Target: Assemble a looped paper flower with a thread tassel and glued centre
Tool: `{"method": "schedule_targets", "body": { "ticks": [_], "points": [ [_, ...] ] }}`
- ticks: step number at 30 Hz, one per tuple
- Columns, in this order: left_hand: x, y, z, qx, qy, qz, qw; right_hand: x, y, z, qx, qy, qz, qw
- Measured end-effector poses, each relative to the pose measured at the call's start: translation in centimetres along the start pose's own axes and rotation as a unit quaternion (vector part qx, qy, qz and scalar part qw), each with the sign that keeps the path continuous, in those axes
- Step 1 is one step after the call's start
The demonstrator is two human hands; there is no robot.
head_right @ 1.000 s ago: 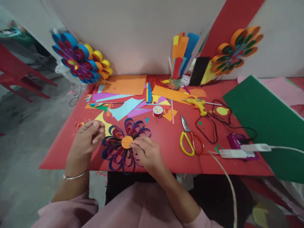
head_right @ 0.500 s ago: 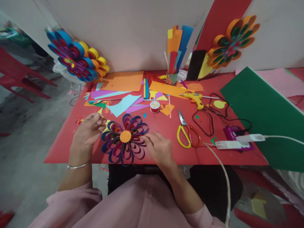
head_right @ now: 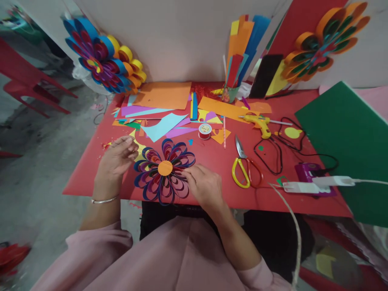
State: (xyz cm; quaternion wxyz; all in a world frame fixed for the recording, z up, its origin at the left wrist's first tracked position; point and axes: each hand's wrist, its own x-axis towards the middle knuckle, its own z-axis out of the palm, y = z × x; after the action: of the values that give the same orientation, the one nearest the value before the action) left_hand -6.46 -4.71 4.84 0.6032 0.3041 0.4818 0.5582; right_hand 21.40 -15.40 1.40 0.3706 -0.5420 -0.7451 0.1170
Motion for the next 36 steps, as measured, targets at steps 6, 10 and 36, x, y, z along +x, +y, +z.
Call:
{"method": "schedule_targets", "body": {
  "ticks": [6, 10, 36],
  "points": [
    [0.1, -0.2, -0.3, 0.009, -0.009, 0.028, 1.0, 0.3, -0.4, -0.2, 0.055, 0.032, 0.027, 0.998],
    [0.1, -0.1, -1.0, 0.05, -0.014, 0.084, 0.995, 2.2, -1.2, -1.6, 0.081, 0.026, 0.03, 0.996],
    [-5.4, -2.4, -2.6, 0.375, 0.014, 0.196, 0.906, 3.5, 0.9, -8.0, 0.417, 0.191, 0.138, 0.878]
  ]
}}
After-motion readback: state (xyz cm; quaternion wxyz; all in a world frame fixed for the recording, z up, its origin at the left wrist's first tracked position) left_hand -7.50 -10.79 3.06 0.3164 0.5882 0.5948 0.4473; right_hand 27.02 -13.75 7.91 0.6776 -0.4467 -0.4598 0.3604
